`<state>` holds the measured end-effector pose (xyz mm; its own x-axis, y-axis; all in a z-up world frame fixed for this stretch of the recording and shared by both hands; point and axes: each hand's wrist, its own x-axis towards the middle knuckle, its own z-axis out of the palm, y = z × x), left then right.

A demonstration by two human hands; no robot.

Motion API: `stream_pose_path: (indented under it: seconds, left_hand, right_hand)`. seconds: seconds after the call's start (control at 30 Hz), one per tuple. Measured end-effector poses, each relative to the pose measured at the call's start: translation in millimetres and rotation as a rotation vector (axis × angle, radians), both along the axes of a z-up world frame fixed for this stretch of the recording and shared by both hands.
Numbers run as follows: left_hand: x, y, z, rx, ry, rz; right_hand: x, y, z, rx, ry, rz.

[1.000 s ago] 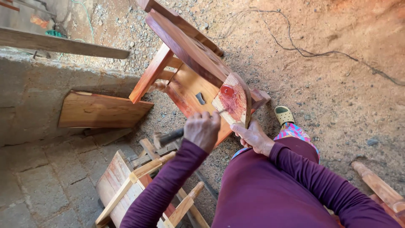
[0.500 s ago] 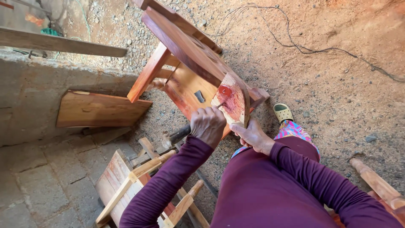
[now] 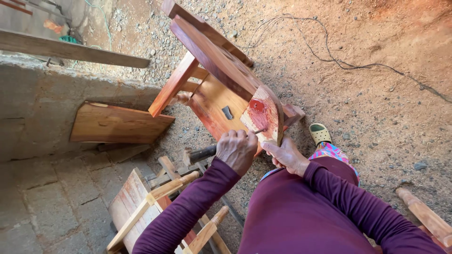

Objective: The person applies a reddish-brown liquid finish to a wooden chair using a small wooden block as a sponge. They dip the block into the finish and rub it onto the chair's armrests and backrest, working methodically to cover the wood surfaces.

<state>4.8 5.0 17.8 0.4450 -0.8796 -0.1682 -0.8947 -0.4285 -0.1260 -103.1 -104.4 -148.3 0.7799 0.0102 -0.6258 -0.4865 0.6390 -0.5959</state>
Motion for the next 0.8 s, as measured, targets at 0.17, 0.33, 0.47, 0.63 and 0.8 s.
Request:
stream_pose_path:
  seconds: [0.17, 0.33, 0.47, 0.63, 0.8]
  left_hand:
    - [25.2, 3.3, -7.2, 0.047, -0.056, 0.105]
    - [44.2, -0.6, -14.5, 0.139, -0.116, 0.148]
    - [39.8, -2.1, -20.5, 0.014, -0.163, 0.089]
    - [26.1, -12.1, -11.7, 0.057, -0.137, 0.056]
    - [9.4, -12.1, -12.9, -0.037, -0.244, -0.003]
  right_hand:
    - [-4.4, -3.0, 14.9, -0.004, -0.034, -0.008]
    - [3.5, -5.1, 15.1, 0.004, -0.031, 0.014]
    - [-1.4, -5.6, 10.3, -0.007, -0.004, 0.033]
    - [1.4, -5.9, 8.1, 0.019, 0.021, 0.059]
    - [0.9, -5.0, 13.9, -0.029, 0.007, 0.03]
